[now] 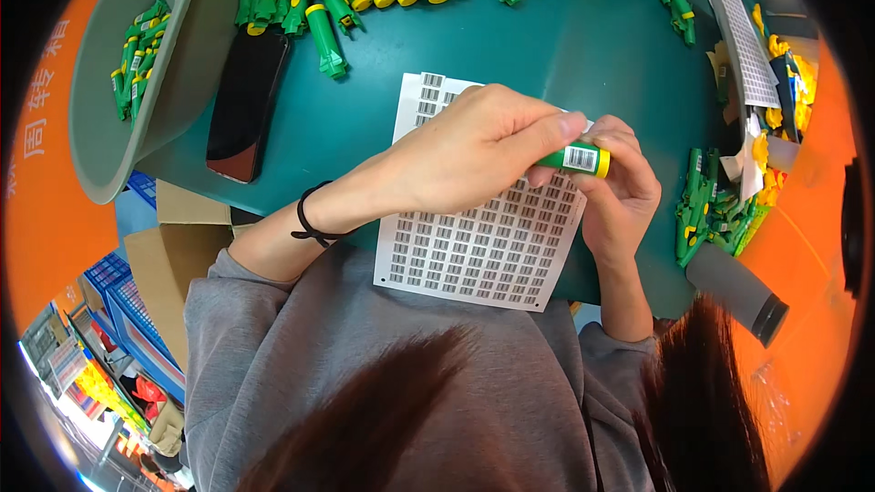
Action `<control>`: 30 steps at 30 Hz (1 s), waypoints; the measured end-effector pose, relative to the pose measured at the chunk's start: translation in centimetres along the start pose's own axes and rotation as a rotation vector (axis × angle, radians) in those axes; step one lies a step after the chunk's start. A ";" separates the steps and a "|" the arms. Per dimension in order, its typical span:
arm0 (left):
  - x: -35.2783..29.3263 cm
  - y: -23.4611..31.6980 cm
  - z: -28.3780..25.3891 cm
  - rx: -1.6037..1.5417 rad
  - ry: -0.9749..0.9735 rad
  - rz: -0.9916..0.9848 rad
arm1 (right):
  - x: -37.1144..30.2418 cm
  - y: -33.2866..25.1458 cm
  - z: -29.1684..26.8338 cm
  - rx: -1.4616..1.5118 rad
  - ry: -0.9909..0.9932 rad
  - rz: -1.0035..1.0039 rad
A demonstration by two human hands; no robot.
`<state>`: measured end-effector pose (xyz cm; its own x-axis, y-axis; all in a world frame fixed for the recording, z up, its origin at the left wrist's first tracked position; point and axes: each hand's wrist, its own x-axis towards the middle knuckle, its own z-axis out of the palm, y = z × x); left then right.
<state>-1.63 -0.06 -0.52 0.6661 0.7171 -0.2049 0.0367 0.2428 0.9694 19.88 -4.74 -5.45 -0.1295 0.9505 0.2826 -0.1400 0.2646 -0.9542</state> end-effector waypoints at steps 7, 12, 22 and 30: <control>-0.1 0.1 -0.2 0.195 0.029 0.031 | 0.2 0.4 0.4 -0.044 -0.009 0.001; -1.2 -0.3 -0.2 0.182 0.258 0.189 | 0.8 0.4 1.3 -0.022 0.053 0.100; -12.7 6.4 -14.9 1.839 1.398 0.652 | 6.3 0.4 1.8 -0.962 -0.289 -0.019; -4.3 -4.7 -7.2 1.080 0.615 0.426 | 6.2 2.1 3.2 -0.856 -0.291 -0.003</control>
<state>-10.06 0.45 -5.16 0.3381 0.8553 0.3926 0.6741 -0.5112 0.5332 15.67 1.18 -5.35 -0.3898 0.9015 0.1879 0.6226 0.4083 -0.6676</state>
